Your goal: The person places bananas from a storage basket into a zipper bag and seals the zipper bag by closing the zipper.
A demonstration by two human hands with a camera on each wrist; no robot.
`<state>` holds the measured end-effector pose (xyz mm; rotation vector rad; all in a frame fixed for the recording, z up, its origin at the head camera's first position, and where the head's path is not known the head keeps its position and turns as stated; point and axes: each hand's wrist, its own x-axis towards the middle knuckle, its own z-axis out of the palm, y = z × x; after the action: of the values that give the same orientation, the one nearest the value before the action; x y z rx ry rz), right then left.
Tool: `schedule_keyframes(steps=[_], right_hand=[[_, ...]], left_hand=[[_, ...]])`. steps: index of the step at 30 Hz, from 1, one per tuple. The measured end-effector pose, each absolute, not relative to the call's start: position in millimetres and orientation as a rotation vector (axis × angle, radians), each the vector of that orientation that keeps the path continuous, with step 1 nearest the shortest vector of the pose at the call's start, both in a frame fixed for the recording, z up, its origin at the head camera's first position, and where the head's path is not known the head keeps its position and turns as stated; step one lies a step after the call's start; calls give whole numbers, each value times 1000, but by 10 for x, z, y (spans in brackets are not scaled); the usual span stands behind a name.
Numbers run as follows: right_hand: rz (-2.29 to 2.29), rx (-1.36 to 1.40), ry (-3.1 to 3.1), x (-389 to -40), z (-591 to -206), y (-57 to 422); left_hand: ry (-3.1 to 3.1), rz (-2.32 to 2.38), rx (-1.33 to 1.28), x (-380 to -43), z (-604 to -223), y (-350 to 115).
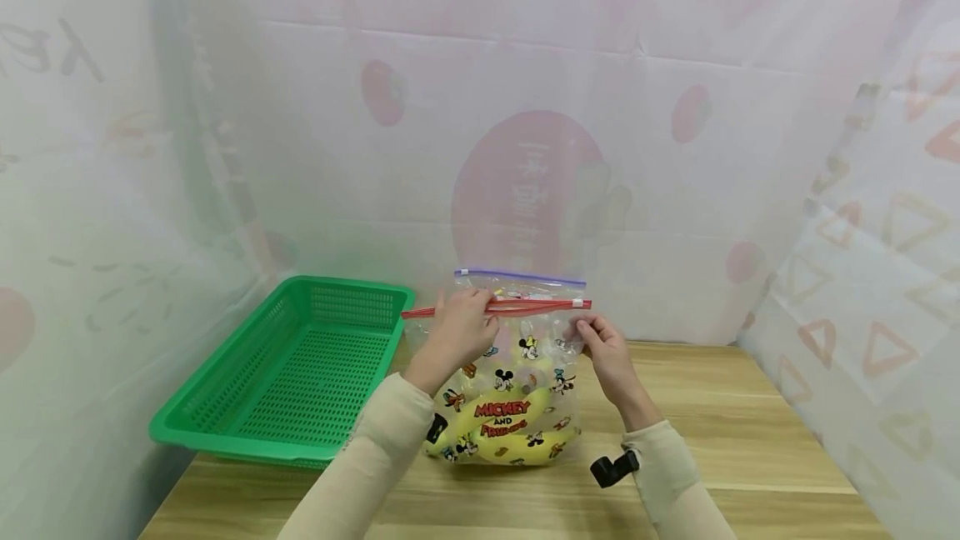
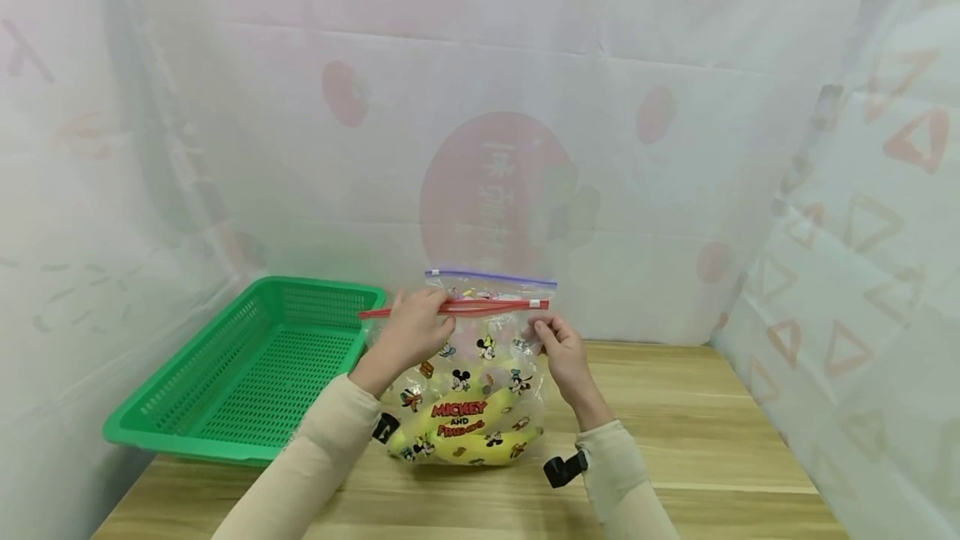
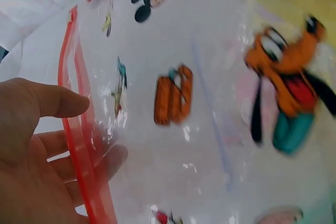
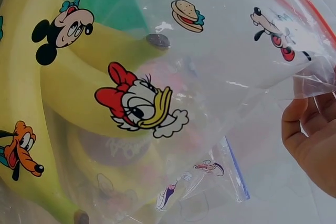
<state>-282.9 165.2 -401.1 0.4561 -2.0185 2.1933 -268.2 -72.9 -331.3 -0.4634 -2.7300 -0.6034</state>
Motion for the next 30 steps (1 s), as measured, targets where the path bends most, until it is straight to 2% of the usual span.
schedule_keyframes(steps=[12,30], right_hand=[[2208,439,-2026,-2814,-4032,1621],[2141,583,-2031,-2790,-4010,1591]], left_hand=[[-2609,-803,-557,-2701,-3297,-442],[-2559,-965,-650,-2697,-3270,-118]])
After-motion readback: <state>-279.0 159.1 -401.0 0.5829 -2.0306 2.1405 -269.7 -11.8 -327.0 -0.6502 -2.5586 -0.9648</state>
